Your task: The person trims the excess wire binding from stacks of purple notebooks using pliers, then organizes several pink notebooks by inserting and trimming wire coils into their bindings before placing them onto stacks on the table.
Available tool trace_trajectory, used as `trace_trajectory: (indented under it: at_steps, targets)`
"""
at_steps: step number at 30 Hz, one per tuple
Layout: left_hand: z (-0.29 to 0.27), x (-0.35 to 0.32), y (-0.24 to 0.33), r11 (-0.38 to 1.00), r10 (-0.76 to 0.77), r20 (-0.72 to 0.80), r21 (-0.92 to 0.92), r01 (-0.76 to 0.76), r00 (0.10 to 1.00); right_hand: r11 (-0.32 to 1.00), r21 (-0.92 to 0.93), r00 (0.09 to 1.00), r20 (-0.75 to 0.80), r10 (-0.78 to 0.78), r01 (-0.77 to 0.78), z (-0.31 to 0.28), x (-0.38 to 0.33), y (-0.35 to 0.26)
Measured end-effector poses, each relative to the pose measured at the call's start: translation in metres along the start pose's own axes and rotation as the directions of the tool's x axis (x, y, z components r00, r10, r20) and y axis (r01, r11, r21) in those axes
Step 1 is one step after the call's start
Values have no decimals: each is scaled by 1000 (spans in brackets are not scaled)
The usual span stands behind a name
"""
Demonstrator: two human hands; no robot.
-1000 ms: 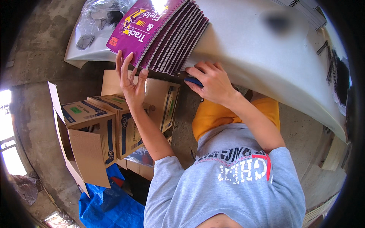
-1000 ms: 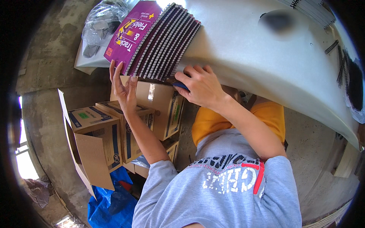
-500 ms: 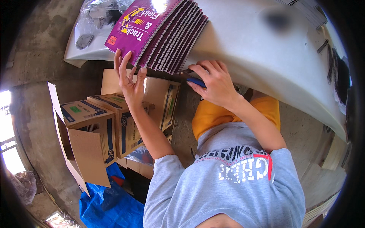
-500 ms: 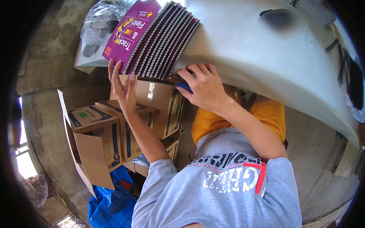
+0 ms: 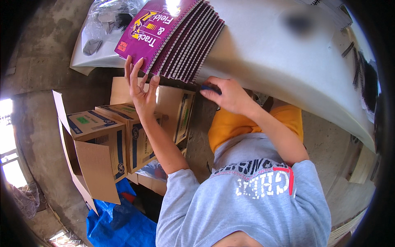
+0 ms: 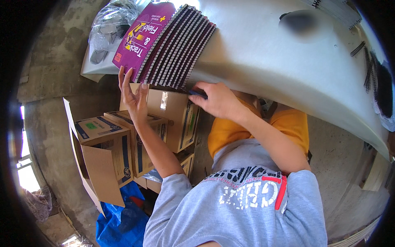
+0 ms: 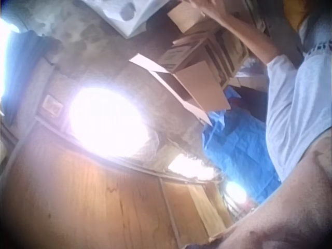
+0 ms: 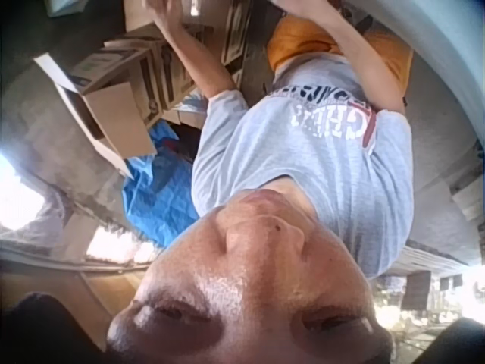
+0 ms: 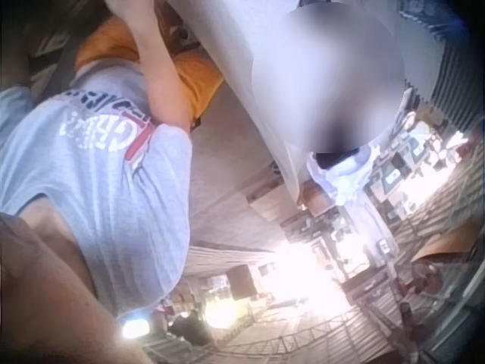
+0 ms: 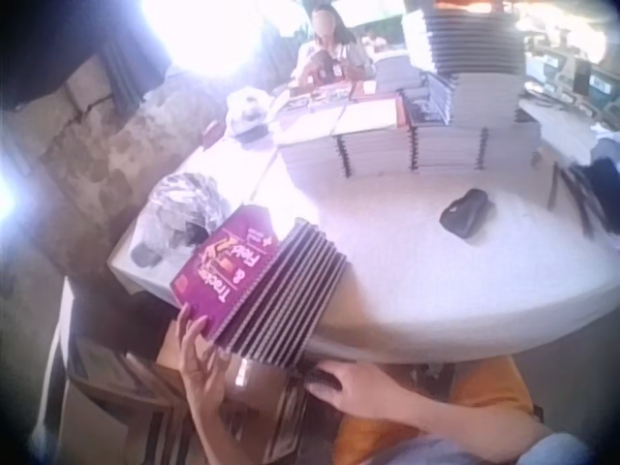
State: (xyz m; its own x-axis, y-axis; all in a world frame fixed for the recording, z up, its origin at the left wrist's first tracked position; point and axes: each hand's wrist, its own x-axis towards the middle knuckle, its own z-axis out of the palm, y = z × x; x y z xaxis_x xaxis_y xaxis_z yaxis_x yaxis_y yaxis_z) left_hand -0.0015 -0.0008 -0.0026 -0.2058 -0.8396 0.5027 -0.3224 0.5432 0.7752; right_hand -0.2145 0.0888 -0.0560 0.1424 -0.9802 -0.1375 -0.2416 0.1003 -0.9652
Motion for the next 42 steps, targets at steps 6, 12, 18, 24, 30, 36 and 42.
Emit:
trace_trajectory:
  at_steps: [6, 12, 18, 24, 30, 36, 42]
  targets:
    - [0, -2, 1, 1000, -8, 14, 7, 8, 1000, 651, -737, 820, -252, -514, 181, 2, -19, 0]
    - [0, -2, 0, 1000, 5, 2, 5, -5, 1000, 655, -742, 849, -246, -468, 146, 4, -16, 3]
    - [2, -1, 3, 1000, 4, 5, 11, -4, 1000, 974, -216, 996, -38, -84, 74, -12, -4, -1]
    - [-7, 4, 7, 997, 60, 82, 45, -64, 995, 836, -533, 953, -166, -254, 130, -22, -28, -11]
    - [-29, 51, -11, 888, -283, -444, -457, 56, 850, 475, -846, 796, -452, -403, -240, -128, -93, -10]
    - [-54, 112, -104, 220, -532, 355, -819, 531, 768, 57, -685, 678, -727, -106, -726, -191, -111, 20]
    - [-29, 138, -125, -29, -113, 755, -652, 758, 646, 989, 82, 912, -404, -77, 120, -87, -38, -12]
